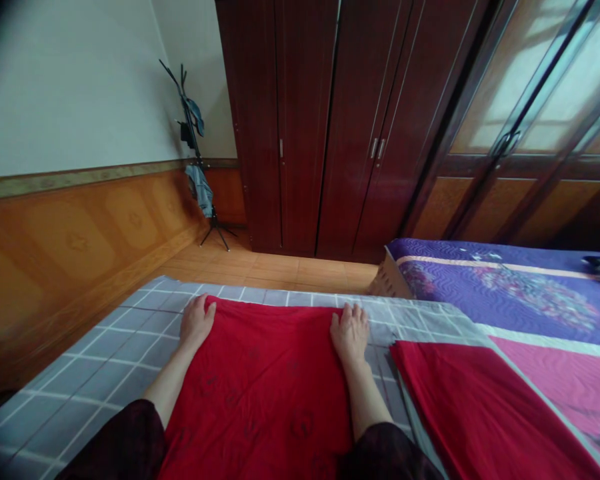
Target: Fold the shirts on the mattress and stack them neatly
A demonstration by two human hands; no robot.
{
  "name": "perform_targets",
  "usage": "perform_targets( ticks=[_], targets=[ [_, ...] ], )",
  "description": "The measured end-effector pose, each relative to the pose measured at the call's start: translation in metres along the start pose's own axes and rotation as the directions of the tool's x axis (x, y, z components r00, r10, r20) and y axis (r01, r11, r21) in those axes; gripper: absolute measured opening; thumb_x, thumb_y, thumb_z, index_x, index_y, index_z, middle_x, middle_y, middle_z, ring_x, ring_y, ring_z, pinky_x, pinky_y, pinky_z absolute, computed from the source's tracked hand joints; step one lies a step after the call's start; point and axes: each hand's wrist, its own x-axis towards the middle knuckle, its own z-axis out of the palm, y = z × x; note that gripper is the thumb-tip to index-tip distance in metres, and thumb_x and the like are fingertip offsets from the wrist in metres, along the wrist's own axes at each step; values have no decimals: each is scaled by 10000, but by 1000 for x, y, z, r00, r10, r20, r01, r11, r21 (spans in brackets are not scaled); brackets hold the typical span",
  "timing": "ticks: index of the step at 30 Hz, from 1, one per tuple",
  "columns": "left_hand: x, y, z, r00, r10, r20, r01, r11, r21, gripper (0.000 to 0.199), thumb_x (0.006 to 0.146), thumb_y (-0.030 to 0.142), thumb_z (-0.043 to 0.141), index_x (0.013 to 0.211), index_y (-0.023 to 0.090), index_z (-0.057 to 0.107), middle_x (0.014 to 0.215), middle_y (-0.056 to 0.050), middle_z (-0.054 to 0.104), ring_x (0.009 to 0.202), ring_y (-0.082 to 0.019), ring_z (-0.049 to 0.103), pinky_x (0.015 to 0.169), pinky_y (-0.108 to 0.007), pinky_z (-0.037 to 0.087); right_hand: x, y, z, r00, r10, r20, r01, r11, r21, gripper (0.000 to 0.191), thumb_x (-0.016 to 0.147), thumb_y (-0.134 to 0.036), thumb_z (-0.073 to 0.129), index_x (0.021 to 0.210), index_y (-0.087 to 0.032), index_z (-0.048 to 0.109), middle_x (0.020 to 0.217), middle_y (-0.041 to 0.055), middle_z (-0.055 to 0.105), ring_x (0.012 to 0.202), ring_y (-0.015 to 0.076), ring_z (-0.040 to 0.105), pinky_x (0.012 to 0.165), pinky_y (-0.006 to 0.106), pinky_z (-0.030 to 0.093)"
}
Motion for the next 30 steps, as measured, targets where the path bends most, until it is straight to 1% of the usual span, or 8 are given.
perform_targets(
  ticks=[3,6,10,12,16,21,25,30],
  targets=[
    [10,-14,-4,992,-129,4,129,992,7,416,887,355,390,1168,93,546,1113,-205,613,1091,-308,555,914,-409,416,6,20,1,993,110,-53,-110,994,0,412,865,-334,426,1090,-32,595,1116,256,569,1104,372,471,909,505,326],
    [24,-22,-10,980,-179,90,180,984,-10,314,794,412,526,933,155,641,876,-144,680,884,-305,632,756,-371,464,10,31,3,984,166,-60,-165,986,28,403,830,-392,462,965,-58,643,1001,238,599,1037,376,492,878,510,340],
    [38,-17,-9,969,-160,187,180,979,-95,73,659,268,618,671,196,610,643,-35,655,671,-228,631,605,-278,438,15,29,11,990,140,-21,-137,986,99,305,776,-374,515,878,-145,688,1080,163,605,1063,329,493,909,447,351],
    [40,-10,-5,976,-126,180,155,975,-159,25,647,202,579,666,192,591,651,-14,649,664,-197,621,593,-252,426,18,28,14,993,114,-4,-113,984,135,255,754,-326,527,868,-178,700,1133,125,599,1089,296,492,936,412,344],
    [41,-5,0,989,-99,109,126,954,-273,106,679,202,511,766,183,569,687,19,629,681,-163,610,618,-233,443,24,32,17,996,93,-6,-91,977,195,258,750,-265,497,890,-185,698,1142,107,602,1103,242,502,968,353,334],
    [44,-19,-1,989,-145,42,151,946,-287,88,674,158,491,748,200,513,692,11,605,725,-179,608,666,-253,459,26,39,15,986,161,-47,-147,964,222,263,758,-239,441,837,-150,677,1037,139,620,1034,270,527,948,386,347],
    [41,-17,-2,995,-83,50,94,952,-291,198,656,125,529,833,209,553,812,-18,654,808,-195,625,727,-268,460,24,37,14,989,134,-56,-117,963,244,229,729,-219,460,807,-154,665,915,123,632,985,273,533,958,391,332],
    [41,-11,-5,999,-51,-15,45,955,-293,143,672,151,506,787,210,567,875,-37,652,879,-200,609,800,-280,449,26,34,10,979,182,-90,-147,941,306,260,745,-254,439,839,-143,654,1053,156,605,1032,281,508,951,398,337]
  ],
)
